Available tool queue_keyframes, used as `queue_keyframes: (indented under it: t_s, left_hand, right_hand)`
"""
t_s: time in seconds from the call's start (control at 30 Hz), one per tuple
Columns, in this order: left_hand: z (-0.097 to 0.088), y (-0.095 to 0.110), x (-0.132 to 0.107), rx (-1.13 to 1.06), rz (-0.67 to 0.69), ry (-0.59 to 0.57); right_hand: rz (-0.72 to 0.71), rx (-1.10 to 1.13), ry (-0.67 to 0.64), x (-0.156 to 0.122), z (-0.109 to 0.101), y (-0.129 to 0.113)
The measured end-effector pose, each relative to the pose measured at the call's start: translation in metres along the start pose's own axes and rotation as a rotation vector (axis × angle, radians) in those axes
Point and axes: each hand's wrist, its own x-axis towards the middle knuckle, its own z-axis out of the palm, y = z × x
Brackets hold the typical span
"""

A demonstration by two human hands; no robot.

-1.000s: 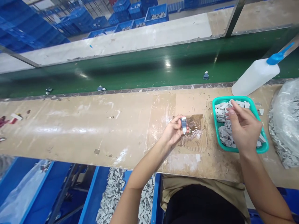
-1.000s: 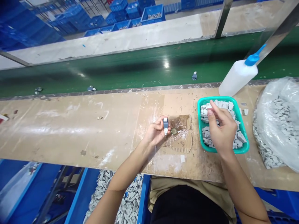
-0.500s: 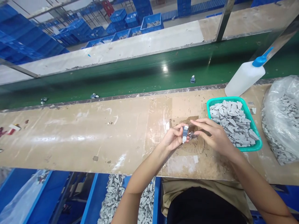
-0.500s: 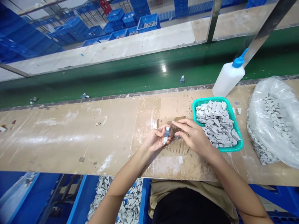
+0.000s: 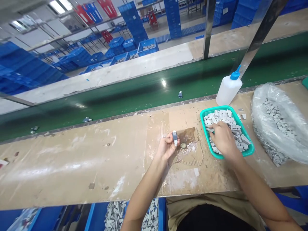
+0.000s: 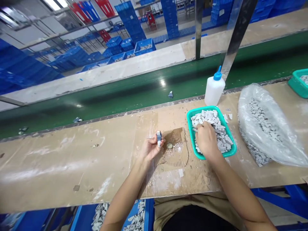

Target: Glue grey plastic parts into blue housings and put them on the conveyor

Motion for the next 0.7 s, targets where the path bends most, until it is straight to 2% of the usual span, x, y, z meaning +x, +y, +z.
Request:
queue_keyframes:
  t_s: [0.1,0.2,0.3,0.33,0.4,0.43,0.5,0.6,0.7]
  left_hand:
    - [0.004,0.008,0.004,0.026,0.001,0.008]
    - [0.008,0.021,0.013,0.037,0.06,0.081]
    - [0.004,0.043,0.038,0.142,0.24,0.18]
    - [0.0,0.054,0.051,0.257,0.326,0.245]
    - [-0.008,0.078,0.078,0.596,0.499,0.45]
    - [-0.011,0.092,0.092,0.78,0.554,0.584]
    - [-0.015,0.117,0.119,0.923,0.605,0.735]
    - [-0.011,0.143,0.148,1.009,0.626,0.845]
    - [0.003,0.147,0.169,1.105,0.632,0.938]
  right_hand:
    - [0.026,-0.034,0.028,0.001,0.002,-0.001]
    - [0.029,-0.028,0.027,0.001,0.002,0.0]
    - [0.022,-0.027,-0.017,0.0,0.001,-0.001]
    - [0.017,-0.031,-0.023,-0.001,0.001,-0.002]
    - [0.021,-0.048,-0.012,-0.003,0.0,-0.005]
    - [0.036,-0.058,-0.008,-0.003,-0.001,-0.007]
    - [0.072,-0.055,-0.02,-0.003,-0.006,-0.01]
    - [0.112,0.007,-0.068,-0.001,-0.016,-0.014]
    - [0.121,0.121,-0.093,0.002,-0.02,-0.014]
